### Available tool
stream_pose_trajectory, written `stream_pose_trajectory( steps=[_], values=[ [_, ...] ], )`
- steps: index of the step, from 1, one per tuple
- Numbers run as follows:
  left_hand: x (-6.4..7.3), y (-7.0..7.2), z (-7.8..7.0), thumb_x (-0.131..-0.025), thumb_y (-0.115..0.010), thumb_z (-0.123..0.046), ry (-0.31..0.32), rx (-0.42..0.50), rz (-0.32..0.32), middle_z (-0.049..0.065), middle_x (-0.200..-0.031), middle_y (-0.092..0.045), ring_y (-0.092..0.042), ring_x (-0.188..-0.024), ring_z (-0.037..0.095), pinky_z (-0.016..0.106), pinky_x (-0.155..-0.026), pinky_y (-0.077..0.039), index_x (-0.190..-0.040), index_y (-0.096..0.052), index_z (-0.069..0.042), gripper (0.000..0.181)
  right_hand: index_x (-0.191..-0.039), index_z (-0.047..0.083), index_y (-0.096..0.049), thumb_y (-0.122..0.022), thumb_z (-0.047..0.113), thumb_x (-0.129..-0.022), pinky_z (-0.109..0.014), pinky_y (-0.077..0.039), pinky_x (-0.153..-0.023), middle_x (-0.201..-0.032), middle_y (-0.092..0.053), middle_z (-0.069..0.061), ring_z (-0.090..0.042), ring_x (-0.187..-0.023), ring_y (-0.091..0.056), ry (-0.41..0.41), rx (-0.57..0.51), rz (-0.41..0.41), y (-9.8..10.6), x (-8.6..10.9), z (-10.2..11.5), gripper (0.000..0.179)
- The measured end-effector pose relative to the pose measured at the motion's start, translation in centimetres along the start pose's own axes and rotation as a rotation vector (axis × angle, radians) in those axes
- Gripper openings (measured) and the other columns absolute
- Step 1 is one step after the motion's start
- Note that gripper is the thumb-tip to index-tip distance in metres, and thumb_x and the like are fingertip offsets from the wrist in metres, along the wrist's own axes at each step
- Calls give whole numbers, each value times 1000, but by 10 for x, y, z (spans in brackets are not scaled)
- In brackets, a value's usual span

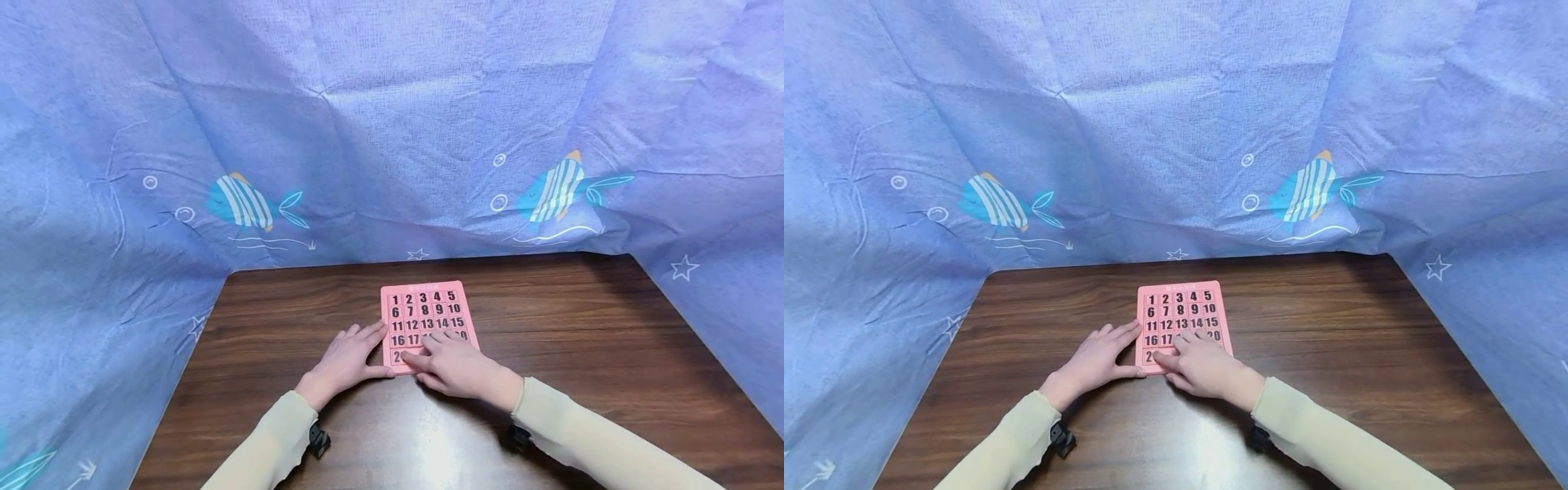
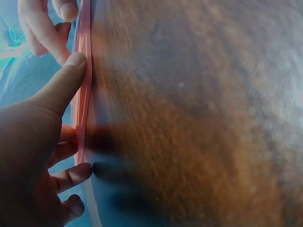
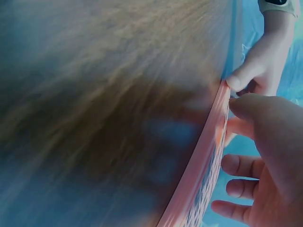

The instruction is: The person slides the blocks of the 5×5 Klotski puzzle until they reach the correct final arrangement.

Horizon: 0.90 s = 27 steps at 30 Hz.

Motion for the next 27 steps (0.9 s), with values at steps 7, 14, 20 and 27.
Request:
stream_pose_trajectory(
  steps=[7,14,20,27],
  values=[
    [0,-1,3,-74,-59,-70,14,12,16,1,-150,-34,-38,-128,37,57,-99,-29,-144,-39,-16,91,-125,24,-62,-61,38,-86,-37,-37,-72,-83,-49,2,-18,-79,-46,-29,-16,-85,9,28,-20,41],
    [-1,-3,6,-74,-57,-71,15,3,19,-1,-150,-33,-38,-128,35,56,-99,-30,-145,-37,-18,91,-124,25,-63,-62,39,-85,-37,-35,-70,-82,-49,2,-18,-78,-45,-35,-25,-69,6,39,-24,42],
    [-2,-3,6,-74,-57,-71,11,3,14,-1,-150,-33,-39,-127,35,57,-98,-31,-145,-38,-17,91,-126,25,-61,-61,39,-85,-39,-38,-72,-80,-49,4,-20,-79,-47,-21,-16,-63,3,28,-14,43],
    [-2,-3,5,-73,-57,-72,-3,-2,-8,0,-149,-35,-38,-127,39,58,-97,-31,-144,-40,-16,92,-129,26,-58,-61,40,-85,-38,-38,-75,-84,-50,3,-19,-83,-48,-35,-25,-59,7,30,-17,46]
  ],
)
Point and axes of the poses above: each hand's wrist, its own x-axis away from the middle knuckle, its own y-axis out of the back of the hand, z = x × y, the point moved 6 cm from there along -x, towards the middle knuckle
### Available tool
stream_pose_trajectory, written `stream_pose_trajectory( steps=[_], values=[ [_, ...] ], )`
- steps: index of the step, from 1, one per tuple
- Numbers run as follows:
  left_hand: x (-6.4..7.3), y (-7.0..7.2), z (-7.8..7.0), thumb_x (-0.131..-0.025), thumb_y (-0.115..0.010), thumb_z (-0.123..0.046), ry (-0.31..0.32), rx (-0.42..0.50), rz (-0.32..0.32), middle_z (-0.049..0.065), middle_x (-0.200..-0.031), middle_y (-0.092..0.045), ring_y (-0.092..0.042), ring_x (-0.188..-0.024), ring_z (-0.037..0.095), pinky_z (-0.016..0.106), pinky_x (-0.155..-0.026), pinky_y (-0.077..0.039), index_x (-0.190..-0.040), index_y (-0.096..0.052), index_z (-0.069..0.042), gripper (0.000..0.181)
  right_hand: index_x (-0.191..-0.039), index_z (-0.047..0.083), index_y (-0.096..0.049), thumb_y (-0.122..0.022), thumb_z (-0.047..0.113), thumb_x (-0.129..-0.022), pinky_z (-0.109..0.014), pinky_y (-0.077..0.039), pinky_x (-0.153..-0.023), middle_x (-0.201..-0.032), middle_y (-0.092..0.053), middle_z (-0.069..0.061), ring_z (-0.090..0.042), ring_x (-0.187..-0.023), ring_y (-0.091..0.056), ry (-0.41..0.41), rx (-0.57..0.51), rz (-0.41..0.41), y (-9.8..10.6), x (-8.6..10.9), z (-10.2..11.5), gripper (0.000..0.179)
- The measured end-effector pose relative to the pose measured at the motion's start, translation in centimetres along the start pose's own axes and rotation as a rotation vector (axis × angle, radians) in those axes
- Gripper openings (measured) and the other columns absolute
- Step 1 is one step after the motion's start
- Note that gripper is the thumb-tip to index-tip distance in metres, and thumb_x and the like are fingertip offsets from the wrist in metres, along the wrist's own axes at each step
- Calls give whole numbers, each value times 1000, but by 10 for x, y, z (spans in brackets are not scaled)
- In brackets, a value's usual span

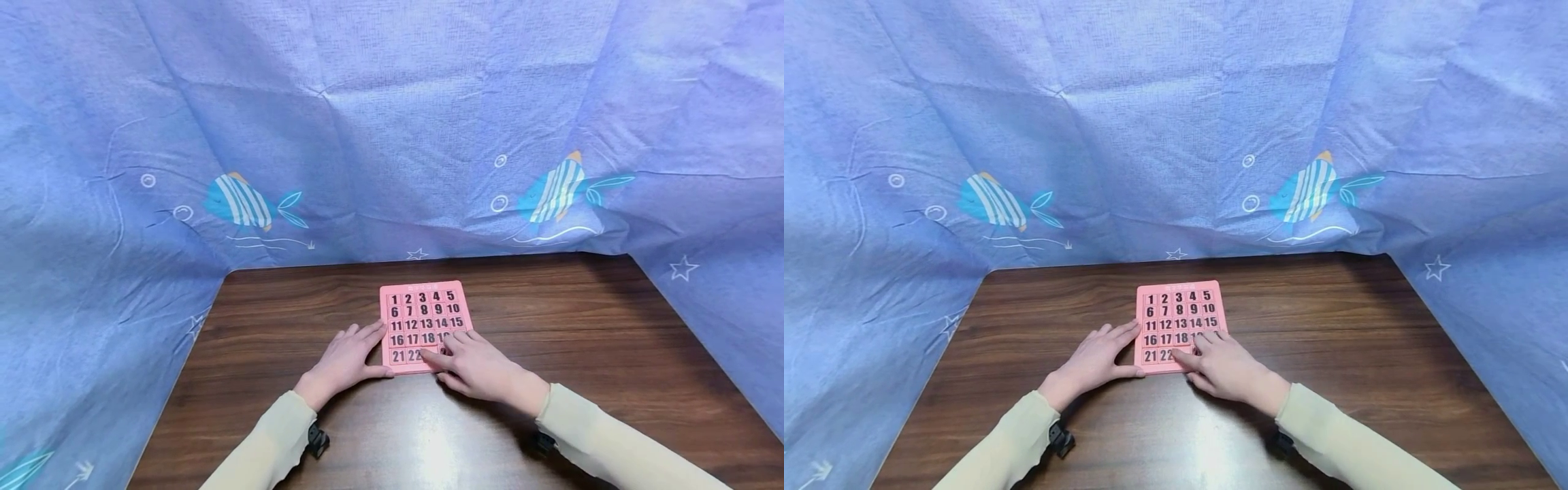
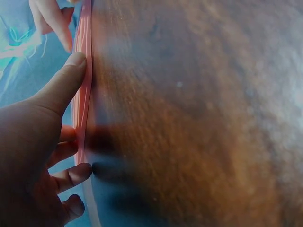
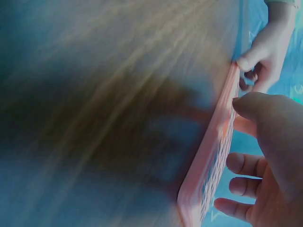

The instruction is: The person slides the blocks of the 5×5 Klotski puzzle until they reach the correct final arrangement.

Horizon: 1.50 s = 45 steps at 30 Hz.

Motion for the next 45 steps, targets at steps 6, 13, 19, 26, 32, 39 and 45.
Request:
stream_pose_trajectory(
  steps=[6,13,19,26,32,39,45],
  values=[
    [0,0,1,-73,-58,-71,1,11,4,-1,-150,-35,-39,-127,38,58,-97,-31,-144,-39,-17,92,-122,24,-65,-67,33,-81,-33,-31,-65,-79,-46,6,-15,-73,-38,-37,0,-73,15,22,-18,42],
    [-1,0,1,-73,-58,-72,-8,0,9,0,-149,-35,-39,-126,35,55,-96,-33,-144,-39,-17,91,-122,25,-64,-65,35,-83,-32,-30,-64,-78,-44,6,-15,-71,-35,-59,-7,-23,9,33,-22,40],
    [-2,2,-1,-73,-58,-71,-17,4,2,0,-149,-36,-41,-124,34,55,-95,-34,-144,-39,-16,92,-125,23,-62,-65,36,-83,-33,-31,-66,-78,-45,5,-15,-73,-40,-40,4,-36,5,22,-11,45],
    [-4,1,-1,-73,-58,-71,-15,5,9,0,-150,-34,-40,-126,35,55,-96,-33,-145,-38,-17,92,-128,26,-60,-64,38,-83,-32,-31,-65,-79,-43,6,-15,-74,-39,-69,-10,-13,5,22,-13,46],
    [-4,2,-2,-73,-60,-70,-16,24,6,0,-149,-36,-40,-126,35,55,-97,-33,-144,-40,-16,91,-125,28,-62,-64,36,-85,-31,-29,-62,-78,-42,7,-15,-68,-35,-171,-41,-6,11,46,-35,41],
    [-3,0,-2,-72,-61,-70,-28,33,4,1,-147,-38,-42,-123,33,52,-95,-35,-143,-41,-15,91,-126,28,-62,-64,35,-84,-29,-27,-60,-73,-34,9,-13,-67,-34,-226,-19,5,5,66,-41,42],
    [-4,1,0,-72,-60,-71,-18,18,7,0,-148,-38,-42,-122,31,50,-94,-35,-143,-41,-17,92,-129,28,-59,-64,36,-85,-31,-31,-63,-77,-42,6,-15,-69,-38,-204,-57,6,-1,55,-33,45]
  ],
)
Point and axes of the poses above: each hand's wrist, its own x-axis away from the middle knuckle, its own y-axis out of the back of the hand, z = x × y, the point moved 6 cm from there along -x, towards the middle knuckle
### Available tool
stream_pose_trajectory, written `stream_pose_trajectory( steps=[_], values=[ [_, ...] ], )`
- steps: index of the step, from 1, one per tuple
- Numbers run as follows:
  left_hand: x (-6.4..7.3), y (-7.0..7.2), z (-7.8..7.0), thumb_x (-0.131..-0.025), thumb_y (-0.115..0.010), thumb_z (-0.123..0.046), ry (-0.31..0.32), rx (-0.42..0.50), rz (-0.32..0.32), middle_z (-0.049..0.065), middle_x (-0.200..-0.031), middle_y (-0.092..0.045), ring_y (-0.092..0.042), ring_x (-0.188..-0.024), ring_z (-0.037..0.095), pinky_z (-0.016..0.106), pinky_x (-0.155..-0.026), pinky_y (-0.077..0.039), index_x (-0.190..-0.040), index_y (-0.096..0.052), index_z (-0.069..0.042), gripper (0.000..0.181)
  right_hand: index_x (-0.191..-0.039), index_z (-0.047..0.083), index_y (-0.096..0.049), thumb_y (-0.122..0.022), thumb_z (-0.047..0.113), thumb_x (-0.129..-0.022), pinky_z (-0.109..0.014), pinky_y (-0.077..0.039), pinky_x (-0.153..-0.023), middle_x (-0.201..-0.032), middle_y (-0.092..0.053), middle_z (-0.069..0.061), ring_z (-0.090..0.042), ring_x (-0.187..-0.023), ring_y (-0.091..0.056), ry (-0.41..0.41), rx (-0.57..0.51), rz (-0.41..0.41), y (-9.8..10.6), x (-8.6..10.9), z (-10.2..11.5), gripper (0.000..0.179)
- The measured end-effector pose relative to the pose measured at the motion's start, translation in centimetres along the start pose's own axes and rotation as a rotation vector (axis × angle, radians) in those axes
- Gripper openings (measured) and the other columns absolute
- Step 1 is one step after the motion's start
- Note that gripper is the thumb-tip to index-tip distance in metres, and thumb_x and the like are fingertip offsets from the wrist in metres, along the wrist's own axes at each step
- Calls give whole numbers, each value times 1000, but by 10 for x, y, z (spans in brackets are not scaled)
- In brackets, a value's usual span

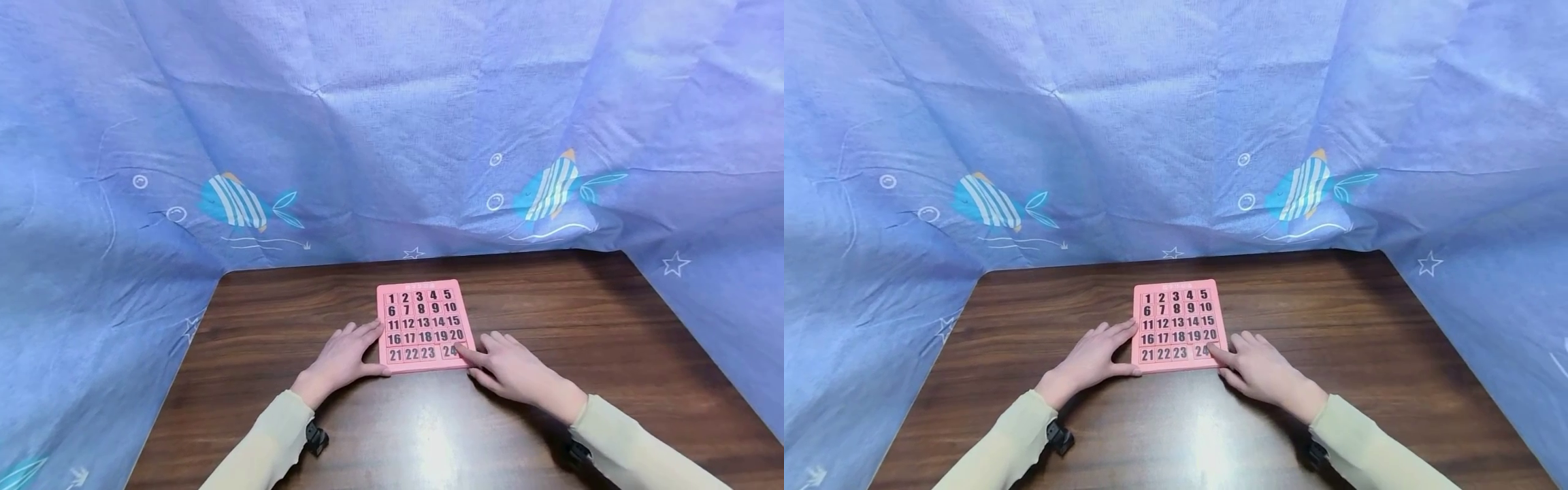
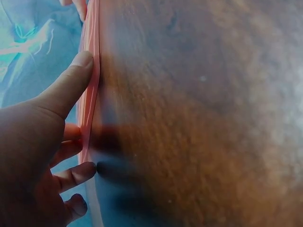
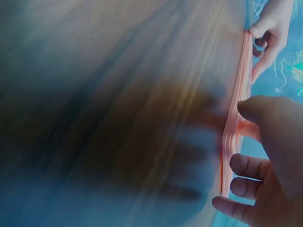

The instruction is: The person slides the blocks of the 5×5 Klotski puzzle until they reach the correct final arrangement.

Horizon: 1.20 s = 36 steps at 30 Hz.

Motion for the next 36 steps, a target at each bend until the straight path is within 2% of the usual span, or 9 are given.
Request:
stream_pose_trajectory(
  steps=[5,17,23,29,36],
  values=[
    [1,0,-3,-73,-61,-70,-4,12,4,2,-148,-37,-41,-123,34,54,-95,-34,-143,-40,-15,92,-131,25,-57,-63,36,-86,-34,-35,-66,-84,-50,4,-17,-74,-44,6,-26,23,-4,-5,6,47],
    [0,-2,0,-74,-57,-72,21,8,19,0,-150,-34,-37,-128,35,56,-98,-31,-146,-36,-17,93,-135,27,-53,-63,37,-86,-36,-37,-67,-81,-47,6,-16,-74,-45,-27,-33,40,-6,-4,3,51],
    [0,0,0,-74,-58,-71,16,20,26,0,-150,-34,-38,-128,34,55,-98,-31,-145,-37,-16,92,-134,26,-53,-63,37,-86,-34,-38,-67,-82,-50,6,-15,-74,-46,-14,-39,3,-3,-3,2,51],
    [0,-2,-1,-74,-59,-70,12,50,23,0,-150,-34,-37,-128,34,56,-99,-29,-145,-38,-16,92,-132,25,-56,-63,36,-86,-29,-31,-62,-75,-41,11,-10,-68,-38,-67,-32,-18,4,5,-13,49],
    [1,-1,0,-73,-59,-70,3,59,12,1,-149,-35,-37,-129,36,58,-99,-29,-145,-38,-16,92,-133,22,-55,-62,36,-87,-33,-37,-65,-84,-50,9,-11,-75,-46,-129,-31,14,7,18,-32,49]
  ],
)
Point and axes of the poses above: each hand's wrist, its own x-axis away from the middle knuckle, its own y-axis out of the back of the hand, z = x × y, the point moved 6 cm from there along -x, towards the middle knuckle
